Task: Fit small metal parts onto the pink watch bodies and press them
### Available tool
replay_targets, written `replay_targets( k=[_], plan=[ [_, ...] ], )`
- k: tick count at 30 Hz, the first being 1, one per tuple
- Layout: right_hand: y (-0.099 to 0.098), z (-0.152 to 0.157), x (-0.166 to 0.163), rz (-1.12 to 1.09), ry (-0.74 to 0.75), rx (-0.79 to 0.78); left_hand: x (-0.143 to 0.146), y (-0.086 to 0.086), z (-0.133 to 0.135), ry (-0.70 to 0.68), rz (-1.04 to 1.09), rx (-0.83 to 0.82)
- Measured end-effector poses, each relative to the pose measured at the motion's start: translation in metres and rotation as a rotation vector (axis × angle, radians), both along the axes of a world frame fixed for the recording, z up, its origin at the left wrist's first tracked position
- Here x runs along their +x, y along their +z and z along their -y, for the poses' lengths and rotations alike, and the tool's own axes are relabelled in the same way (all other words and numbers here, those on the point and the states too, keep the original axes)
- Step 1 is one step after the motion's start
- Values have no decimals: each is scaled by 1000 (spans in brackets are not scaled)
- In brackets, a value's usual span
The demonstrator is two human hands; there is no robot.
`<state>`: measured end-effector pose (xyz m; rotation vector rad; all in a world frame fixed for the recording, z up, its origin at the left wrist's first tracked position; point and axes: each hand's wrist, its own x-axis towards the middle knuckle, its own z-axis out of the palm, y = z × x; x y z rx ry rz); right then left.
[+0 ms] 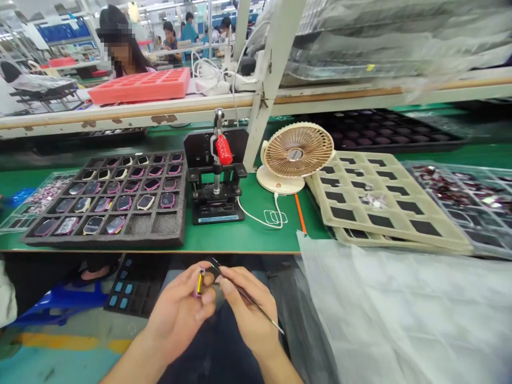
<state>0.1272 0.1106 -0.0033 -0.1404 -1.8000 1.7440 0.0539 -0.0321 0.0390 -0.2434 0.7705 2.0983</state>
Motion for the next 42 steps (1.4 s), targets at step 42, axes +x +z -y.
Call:
replay_targets(
  k=[42],
  plan=[
    [-23,5,26,-110,33,284,24,-40,13,-181,-640,-632]
  ],
)
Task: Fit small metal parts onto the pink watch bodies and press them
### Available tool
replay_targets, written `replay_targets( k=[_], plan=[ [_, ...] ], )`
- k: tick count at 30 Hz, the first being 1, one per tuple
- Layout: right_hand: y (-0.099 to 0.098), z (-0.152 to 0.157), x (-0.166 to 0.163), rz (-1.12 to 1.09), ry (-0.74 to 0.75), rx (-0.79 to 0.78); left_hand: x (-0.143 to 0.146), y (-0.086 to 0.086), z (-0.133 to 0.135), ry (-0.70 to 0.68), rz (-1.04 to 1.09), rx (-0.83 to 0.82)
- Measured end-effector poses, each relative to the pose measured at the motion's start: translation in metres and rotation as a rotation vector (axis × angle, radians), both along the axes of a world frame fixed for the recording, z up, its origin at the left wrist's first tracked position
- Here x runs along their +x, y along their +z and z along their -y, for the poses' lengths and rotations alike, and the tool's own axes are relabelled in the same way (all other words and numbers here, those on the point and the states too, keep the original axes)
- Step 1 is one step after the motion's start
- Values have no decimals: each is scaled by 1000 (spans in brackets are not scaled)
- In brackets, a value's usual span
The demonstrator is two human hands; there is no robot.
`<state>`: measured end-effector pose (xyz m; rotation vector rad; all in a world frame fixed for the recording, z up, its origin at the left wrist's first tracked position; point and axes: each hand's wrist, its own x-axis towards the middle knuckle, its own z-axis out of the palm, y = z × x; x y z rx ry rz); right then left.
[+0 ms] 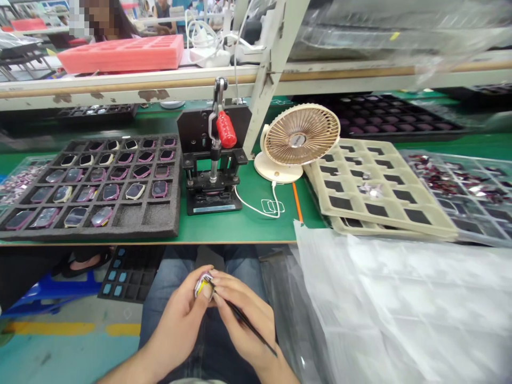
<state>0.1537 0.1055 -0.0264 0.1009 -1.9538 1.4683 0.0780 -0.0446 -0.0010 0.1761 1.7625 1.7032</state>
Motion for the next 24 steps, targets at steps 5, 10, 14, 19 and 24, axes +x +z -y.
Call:
replay_targets(
  k=[5,10,14,19,24],
  plan=[
    [-7,0,2,-25,13,21,0,2,0,11,24,12],
    [-20,3,4,-67,-9,39,0,4,-4,16,180,153],
    [-29,6,3,-75,-30,-6,-2,2,-5,18,222,185],
    [-31,8,3,-90,-50,-35,-2,0,-5,15,348,271],
    [-24,8,1,-70,-80,-58,-1,-6,-5,52,275,256]
  ],
)
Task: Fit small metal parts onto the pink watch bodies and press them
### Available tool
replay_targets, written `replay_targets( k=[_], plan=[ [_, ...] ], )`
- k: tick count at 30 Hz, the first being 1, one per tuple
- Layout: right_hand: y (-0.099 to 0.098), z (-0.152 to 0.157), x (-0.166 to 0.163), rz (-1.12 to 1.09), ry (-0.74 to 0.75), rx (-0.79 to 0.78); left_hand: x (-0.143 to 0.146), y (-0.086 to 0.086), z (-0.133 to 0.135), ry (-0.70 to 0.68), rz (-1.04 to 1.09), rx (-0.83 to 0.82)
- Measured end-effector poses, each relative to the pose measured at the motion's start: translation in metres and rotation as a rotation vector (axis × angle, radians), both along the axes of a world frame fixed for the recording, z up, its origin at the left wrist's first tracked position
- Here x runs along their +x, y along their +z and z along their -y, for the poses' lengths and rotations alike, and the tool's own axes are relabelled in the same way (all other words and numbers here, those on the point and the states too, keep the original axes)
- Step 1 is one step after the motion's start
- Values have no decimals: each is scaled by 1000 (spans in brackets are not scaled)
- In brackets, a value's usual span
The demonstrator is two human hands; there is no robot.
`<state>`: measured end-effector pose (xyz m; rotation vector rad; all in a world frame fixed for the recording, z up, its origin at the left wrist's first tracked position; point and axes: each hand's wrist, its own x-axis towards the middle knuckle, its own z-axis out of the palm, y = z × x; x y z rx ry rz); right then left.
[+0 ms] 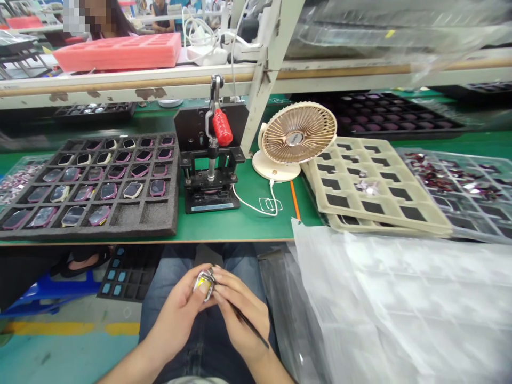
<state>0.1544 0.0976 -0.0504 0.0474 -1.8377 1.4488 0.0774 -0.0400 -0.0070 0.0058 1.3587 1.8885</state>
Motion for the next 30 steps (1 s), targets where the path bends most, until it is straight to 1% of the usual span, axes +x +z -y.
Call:
replay_targets(
  k=[2,8,15,24,27,30],
  plan=[
    [2,0,-1,19,23,-3,0,-2,2,6,-47,-46],
    [3,0,-3,24,77,-2,-2,-7,9,-40,-237,-207],
    [1,3,-3,26,81,-24,-1,-11,13,-18,-315,-251],
    [1,3,-2,39,101,-38,1,-6,13,-47,-224,-221],
    [0,2,-2,41,112,-33,2,-6,10,-29,-146,-148],
    [-3,3,-1,34,65,-39,0,-2,7,2,-9,-21]
  ],
)
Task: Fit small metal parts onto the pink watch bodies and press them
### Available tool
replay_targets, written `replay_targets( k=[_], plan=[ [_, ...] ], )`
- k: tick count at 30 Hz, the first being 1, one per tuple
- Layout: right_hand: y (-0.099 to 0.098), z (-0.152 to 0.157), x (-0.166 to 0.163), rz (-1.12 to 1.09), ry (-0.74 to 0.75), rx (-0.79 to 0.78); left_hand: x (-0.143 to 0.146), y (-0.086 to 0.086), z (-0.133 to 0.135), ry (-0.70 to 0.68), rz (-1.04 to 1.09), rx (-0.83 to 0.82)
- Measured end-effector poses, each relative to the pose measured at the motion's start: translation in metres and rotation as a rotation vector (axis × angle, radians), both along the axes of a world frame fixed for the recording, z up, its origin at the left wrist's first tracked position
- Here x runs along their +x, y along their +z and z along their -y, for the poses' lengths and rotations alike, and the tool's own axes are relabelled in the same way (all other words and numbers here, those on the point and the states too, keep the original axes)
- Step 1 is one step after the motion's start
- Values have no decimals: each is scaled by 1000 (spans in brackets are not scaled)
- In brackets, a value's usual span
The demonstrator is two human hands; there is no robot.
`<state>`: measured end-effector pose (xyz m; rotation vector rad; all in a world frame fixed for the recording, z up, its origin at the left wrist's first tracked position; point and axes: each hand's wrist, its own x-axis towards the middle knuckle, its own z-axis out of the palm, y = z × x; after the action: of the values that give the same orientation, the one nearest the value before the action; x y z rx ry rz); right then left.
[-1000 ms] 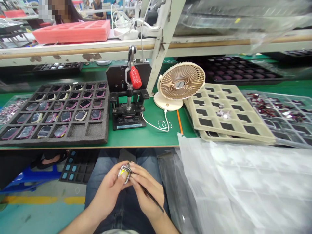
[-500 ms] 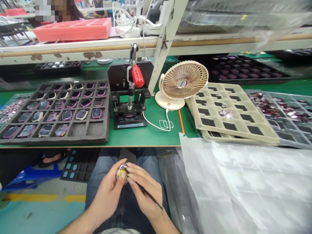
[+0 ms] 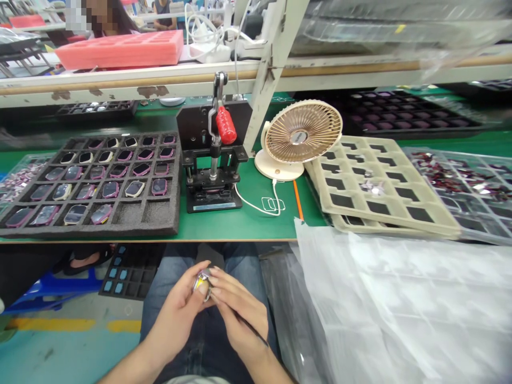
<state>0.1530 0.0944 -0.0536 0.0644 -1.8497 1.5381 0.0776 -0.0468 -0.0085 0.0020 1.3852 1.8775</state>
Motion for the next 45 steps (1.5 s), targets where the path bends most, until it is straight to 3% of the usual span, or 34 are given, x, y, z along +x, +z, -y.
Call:
replay_targets(
  k=[6,9,13,15,19,23,25,30,33,40,43,45],
  plan=[
    [-1,10,6,22,-135,-151,-10,11,-4,58,211,195],
    [16,1,-1,37,-343,-229,-15,7,-6,131,258,155],
    [54,-50,-48,14,-830,-254,-16,-4,-10,135,252,137],
    [68,-85,-78,-11,-925,-177,-14,-8,-12,100,247,160],
    [69,-134,-110,334,-751,37,-8,-10,-7,50,265,162],
    [59,-136,-99,393,-805,-3,-9,-11,4,44,286,150],
    [57,-129,-90,368,-745,-149,-11,-13,7,20,299,145],
    [66,-107,-69,180,-341,-822,-16,-14,4,-40,282,155],
    [74,-93,-58,169,-186,-1046,-17,-9,1,-41,254,177],
    [79,-57,-45,237,-82,-1167,-26,15,-5,-62,132,226],
    [77,-41,-45,327,-23,-1221,-32,24,-9,-94,-39,179],
    [75,-32,-43,353,37,-1168,-34,29,-12,-129,-192,132]
  ],
)
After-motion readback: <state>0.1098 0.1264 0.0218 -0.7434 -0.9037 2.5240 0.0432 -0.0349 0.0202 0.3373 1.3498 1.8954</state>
